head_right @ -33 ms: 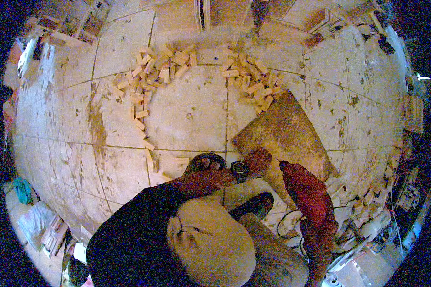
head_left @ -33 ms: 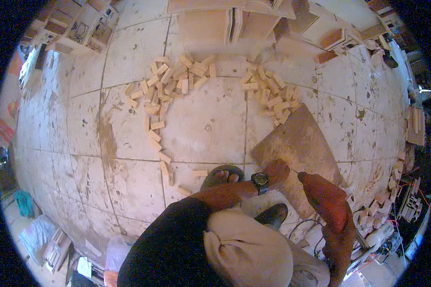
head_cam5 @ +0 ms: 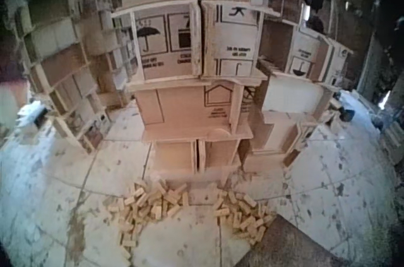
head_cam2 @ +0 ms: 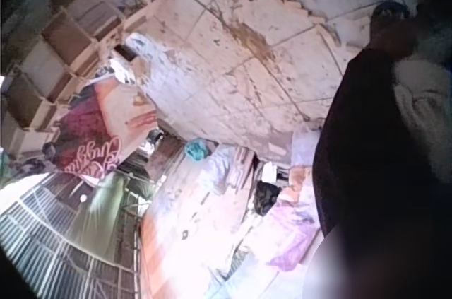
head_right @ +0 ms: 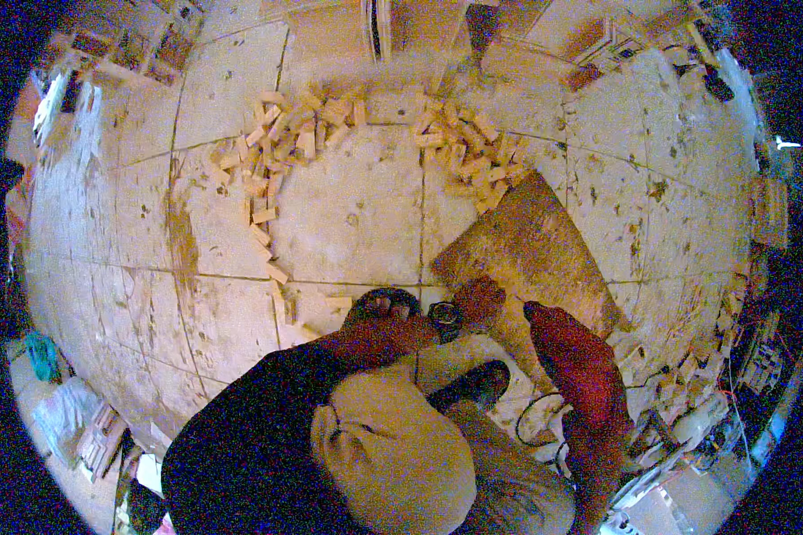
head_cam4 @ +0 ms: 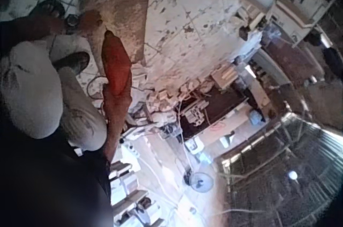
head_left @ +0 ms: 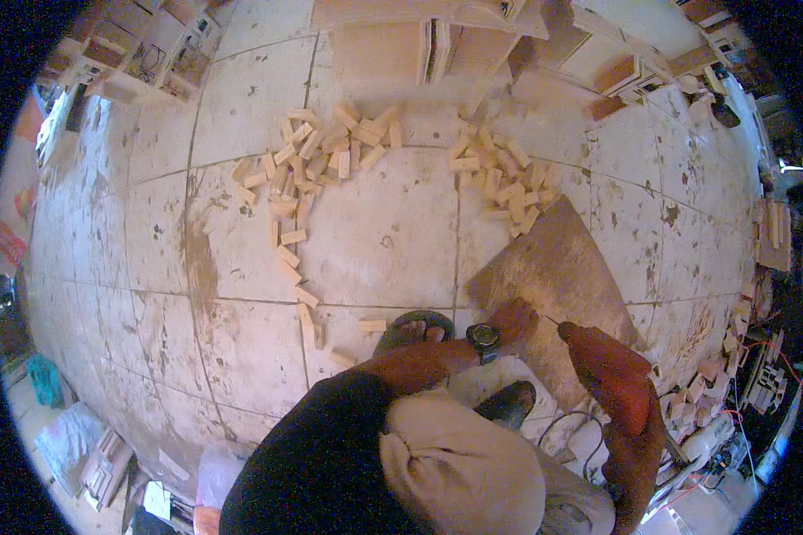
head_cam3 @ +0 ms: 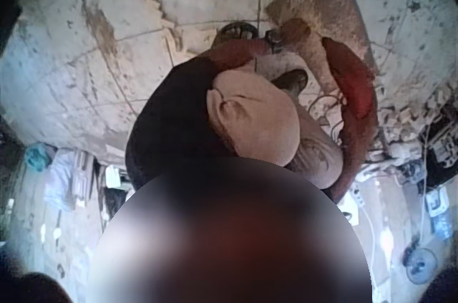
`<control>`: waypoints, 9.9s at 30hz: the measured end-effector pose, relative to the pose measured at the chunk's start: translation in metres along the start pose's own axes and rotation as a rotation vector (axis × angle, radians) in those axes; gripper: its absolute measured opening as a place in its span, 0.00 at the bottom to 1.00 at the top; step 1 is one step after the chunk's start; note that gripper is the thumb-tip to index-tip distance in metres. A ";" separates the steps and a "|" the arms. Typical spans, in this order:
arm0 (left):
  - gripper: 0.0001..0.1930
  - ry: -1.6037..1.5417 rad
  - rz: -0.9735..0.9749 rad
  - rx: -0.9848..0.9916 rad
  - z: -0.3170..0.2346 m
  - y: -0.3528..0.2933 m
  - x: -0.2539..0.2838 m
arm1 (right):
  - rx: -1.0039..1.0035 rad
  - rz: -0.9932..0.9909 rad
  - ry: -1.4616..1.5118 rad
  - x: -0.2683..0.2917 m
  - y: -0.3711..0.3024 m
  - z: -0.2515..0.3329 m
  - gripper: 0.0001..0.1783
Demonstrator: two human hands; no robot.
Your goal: The person sits on the floor and uses a red corded drill to make holes in small wooden blocks placed on a wooden board. The person repeatedly picks up blocks, drills them, and sets them aside, accumulating a pile of drilled pieces.
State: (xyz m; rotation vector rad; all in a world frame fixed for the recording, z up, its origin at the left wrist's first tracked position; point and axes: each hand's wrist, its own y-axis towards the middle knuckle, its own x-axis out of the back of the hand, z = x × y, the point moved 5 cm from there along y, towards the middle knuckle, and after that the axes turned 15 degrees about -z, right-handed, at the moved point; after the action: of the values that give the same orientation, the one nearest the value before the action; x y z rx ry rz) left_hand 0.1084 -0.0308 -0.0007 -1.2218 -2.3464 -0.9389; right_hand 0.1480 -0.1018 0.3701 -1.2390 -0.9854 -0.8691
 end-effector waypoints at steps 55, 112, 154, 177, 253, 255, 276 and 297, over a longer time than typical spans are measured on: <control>0.31 0.055 0.139 -0.161 -0.049 0.069 0.041 | -0.036 -0.223 0.528 0.002 -0.017 -0.068 0.38; 0.19 0.069 -0.153 0.127 0.017 -0.015 0.072 | 0.121 0.007 0.269 -0.025 -0.007 -0.025 0.47; 0.18 -0.022 -0.027 0.079 0.029 -0.020 0.055 | 0.284 0.144 -0.172 -0.032 0.012 0.025 0.45; 0.14 0.134 -0.105 0.154 0.007 -0.007 0.081 | 0.013 -0.003 0.067 -0.013 -0.006 -0.010 0.46; 0.14 0.203 0.307 0.155 0.034 -0.003 0.051 | -0.008 -0.239 0.067 0.020 -0.013 -0.006 0.44; 0.14 -0.056 0.091 0.318 0.032 0.009 0.068 | -0.119 -0.302 0.079 0.025 -0.015 -0.022 0.44; 0.16 -0.031 0.225 -0.204 0.001 0.043 0.037 | -0.135 -0.218 0.351 0.008 -0.021 -0.070 0.48; 0.20 0.077 -0.022 0.178 0.012 -0.007 0.075 | 0.001 -0.009 0.263 -0.015 -0.007 -0.027 0.46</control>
State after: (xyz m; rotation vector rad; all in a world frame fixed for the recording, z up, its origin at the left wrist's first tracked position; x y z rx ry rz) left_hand 0.0598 0.0197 0.0297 -1.0736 -2.3305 -0.7519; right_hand 0.1398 -0.1294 0.3565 -1.0874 -0.7806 -1.0098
